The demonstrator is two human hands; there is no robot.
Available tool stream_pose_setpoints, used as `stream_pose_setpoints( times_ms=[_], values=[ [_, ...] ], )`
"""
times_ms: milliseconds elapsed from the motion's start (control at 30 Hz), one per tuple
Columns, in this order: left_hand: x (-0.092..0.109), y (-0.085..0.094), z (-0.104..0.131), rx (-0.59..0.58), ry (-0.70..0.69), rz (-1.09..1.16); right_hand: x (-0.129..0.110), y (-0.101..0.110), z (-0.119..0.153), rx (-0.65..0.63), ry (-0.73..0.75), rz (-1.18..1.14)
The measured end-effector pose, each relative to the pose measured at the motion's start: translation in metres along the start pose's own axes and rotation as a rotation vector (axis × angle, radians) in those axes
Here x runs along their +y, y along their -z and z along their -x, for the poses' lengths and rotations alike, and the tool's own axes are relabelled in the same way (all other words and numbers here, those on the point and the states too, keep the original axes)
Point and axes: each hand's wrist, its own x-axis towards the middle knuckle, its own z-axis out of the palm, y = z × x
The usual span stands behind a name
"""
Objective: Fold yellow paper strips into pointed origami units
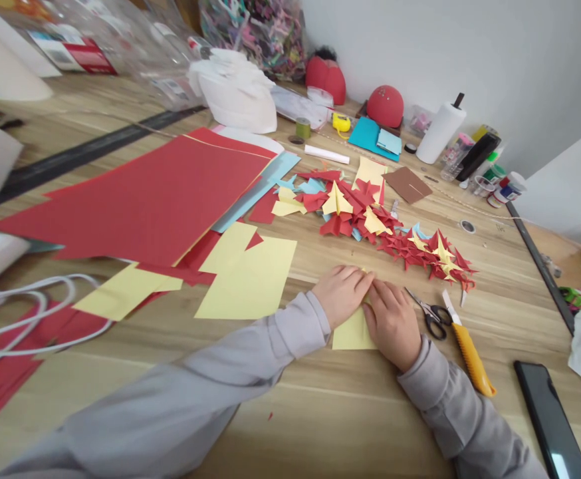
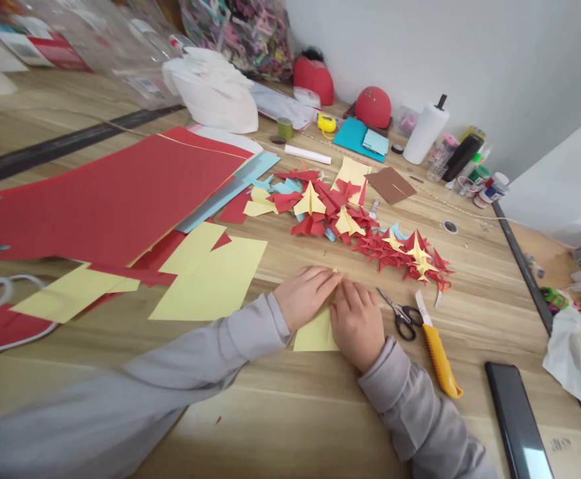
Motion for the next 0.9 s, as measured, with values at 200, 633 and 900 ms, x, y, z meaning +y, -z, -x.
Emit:
stream_pose_setpoints(
  times_ms=[200, 633, 900],
  values=[
    [-0.003, -0.001, 0.0, -0.002, -0.006, 0.041, 0.011, 0.005, 0.0, -0.007, -0.011, -0.176],
    [-0.005, -0.008, 0.002, 0.041, 0.041, 0.036, 0.033, 0.001, 0.003, 0.053, 0.096, -0.302],
    [0.0, -0.002, 0.0, 0.009, 0.038, -0.031, 0.029, 0.003, 0.001, 0.035, 0.141, -0.226]
  ],
)
